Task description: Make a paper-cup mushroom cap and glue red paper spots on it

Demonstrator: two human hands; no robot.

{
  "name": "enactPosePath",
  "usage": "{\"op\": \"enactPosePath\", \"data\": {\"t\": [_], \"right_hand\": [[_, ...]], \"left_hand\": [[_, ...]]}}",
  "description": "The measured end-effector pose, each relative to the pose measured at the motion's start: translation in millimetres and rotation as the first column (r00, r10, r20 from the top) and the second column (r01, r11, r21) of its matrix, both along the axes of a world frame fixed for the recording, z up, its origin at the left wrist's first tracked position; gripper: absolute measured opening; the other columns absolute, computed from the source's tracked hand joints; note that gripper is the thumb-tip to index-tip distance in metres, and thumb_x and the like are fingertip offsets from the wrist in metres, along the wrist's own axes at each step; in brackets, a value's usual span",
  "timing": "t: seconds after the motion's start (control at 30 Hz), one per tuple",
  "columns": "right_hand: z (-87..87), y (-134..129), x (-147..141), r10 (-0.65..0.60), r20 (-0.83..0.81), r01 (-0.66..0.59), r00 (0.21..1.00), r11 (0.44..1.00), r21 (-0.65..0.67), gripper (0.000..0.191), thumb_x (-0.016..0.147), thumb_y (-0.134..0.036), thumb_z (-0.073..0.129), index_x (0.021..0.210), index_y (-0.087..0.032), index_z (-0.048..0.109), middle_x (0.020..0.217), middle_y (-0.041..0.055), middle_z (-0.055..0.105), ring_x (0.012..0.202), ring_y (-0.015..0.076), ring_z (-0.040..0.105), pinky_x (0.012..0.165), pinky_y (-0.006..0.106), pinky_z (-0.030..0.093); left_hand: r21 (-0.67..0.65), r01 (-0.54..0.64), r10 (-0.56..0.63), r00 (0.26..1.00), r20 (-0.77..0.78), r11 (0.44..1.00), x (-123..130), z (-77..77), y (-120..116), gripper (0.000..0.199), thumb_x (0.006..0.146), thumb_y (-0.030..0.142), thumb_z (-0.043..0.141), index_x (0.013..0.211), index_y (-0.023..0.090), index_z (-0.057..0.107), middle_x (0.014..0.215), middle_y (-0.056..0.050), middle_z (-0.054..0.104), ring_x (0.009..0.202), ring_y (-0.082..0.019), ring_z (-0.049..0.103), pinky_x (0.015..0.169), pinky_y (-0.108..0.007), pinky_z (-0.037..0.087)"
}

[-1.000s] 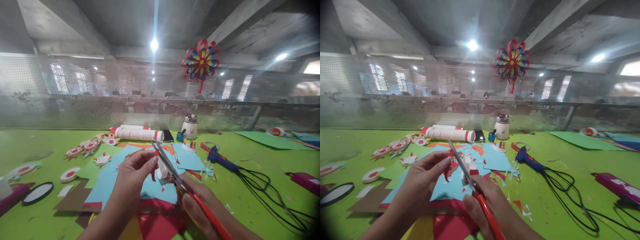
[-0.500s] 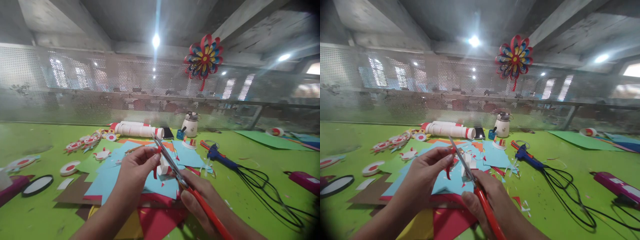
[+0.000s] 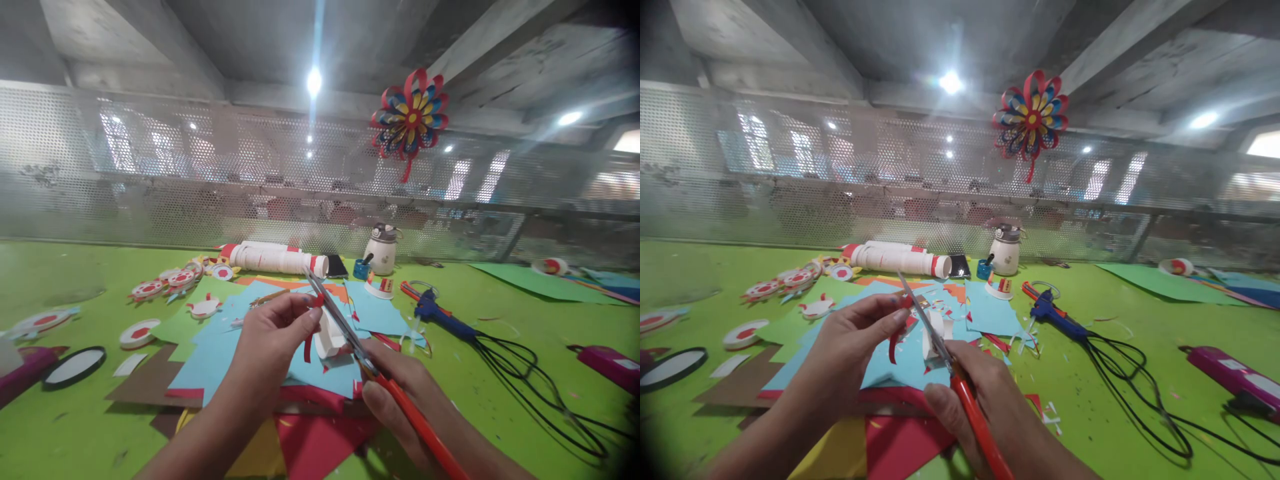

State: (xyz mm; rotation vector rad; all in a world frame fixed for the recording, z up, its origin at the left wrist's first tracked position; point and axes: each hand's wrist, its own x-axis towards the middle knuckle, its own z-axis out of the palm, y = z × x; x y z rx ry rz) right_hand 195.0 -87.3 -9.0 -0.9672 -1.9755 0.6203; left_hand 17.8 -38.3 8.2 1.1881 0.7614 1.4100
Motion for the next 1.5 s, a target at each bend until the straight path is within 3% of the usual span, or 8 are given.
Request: {"op": "enactPosePath", "data": {"t": [0.37, 0.7, 0.9, 1.07, 1.27, 1.5], "right_hand": [[1.9, -0.8, 1.4, -0.022, 0.036, 0.023, 0.999, 1.000, -0.016, 0.045, 0.089, -0.052, 0.045, 0.115, -0.018, 0.058, 0.093, 0.0090, 0.064, 0.079, 0.0197, 0.056, 0.071, 0.031, 0.045], [6.6, -3.4, 1.5, -0.033, 0.062, 0.032, 0.998, 0.999, 0.004, 0.033, 0.090, -0.044, 0.048, 0.109, -0.020, 0.060, 0.090, 0.0055, 0.064, 0.079, 0.0184, 0.059, 0.067, 0.027, 0.043], [9.3, -2.4, 2.3, 0.001, 0.099, 0.001, 0.995, 1.000, -0.020, 0.037, 0.091, -0.045, 0.045, 0.114, -0.019, 0.058, 0.092, 0.0065, 0.065, 0.078, 0.0184, 0.059, 0.069, 0.028, 0.044], [5.9, -2.2, 2.0, -0.023, 0.092, 0.023, 0.996, 1.000, 0.005, 0.037, 0.091, -0.045, 0.046, 0.114, -0.019, 0.058, 0.095, 0.0075, 0.065, 0.078, 0.0182, 0.059, 0.068, 0.028, 0.043], [1.4, -2.1, 0.5, -0.064, 0.062, 0.063, 0.996, 0.998, 0.014, 0.039, 0.090, -0.049, 0.045, 0.110, -0.019, 0.061, 0.089, 0.0068, 0.065, 0.074, 0.0179, 0.058, 0.064, 0.028, 0.043], [3.2, -1.6, 0.7, -0.025, 0.060, 0.024, 0.998, 1.000, 0.008, 0.038, 0.091, -0.047, 0.044, 0.112, -0.019, 0.061, 0.090, 0.0061, 0.066, 0.075, 0.0167, 0.059, 0.064, 0.027, 0.042]], "left_hand": [[-0.009, -0.010, 0.009, 1.000, -0.022, 1.000, -1.3, 1.2, 1.9, 0.011, 0.066, 0.021, 0.075, 0.075, 0.016, 0.073, 0.063, 0.000, 0.065, 0.058, -0.009, 0.053, 0.053, -0.018, 0.042], [-0.028, 0.001, -0.002, 1.000, -0.012, 1.000, -3.8, 0.9, 3.2, 0.011, 0.064, 0.021, 0.076, 0.074, 0.016, 0.073, 0.065, 0.000, 0.067, 0.060, -0.009, 0.055, 0.060, -0.020, 0.043], [-0.014, 0.006, -0.007, 0.999, -0.037, 1.000, -5.4, -0.1, 4.6, 0.012, 0.065, 0.021, 0.076, 0.075, 0.016, 0.074, 0.067, -0.002, 0.067, 0.061, -0.011, 0.055, 0.060, -0.022, 0.043], [0.002, -0.003, 0.003, 0.999, -0.054, 1.000, -5.2, 1.1, 3.2, 0.011, 0.065, 0.022, 0.075, 0.074, 0.015, 0.074, 0.058, 0.000, 0.061, 0.055, -0.010, 0.050, 0.053, -0.021, 0.039], [0.007, -0.013, 0.013, 0.999, -0.038, 1.000, -3.6, 1.7, 3.3, 0.010, 0.064, 0.020, 0.075, 0.073, 0.015, 0.074, 0.063, -0.001, 0.064, 0.057, -0.011, 0.052, 0.057, -0.023, 0.042], [-0.015, 0.013, -0.013, 1.000, 0.000, 1.000, -3.5, 1.5, 2.8, 0.008, 0.063, 0.019, 0.076, 0.069, 0.015, 0.073, 0.064, -0.001, 0.066, 0.057, -0.009, 0.053, 0.058, -0.021, 0.043]]}}
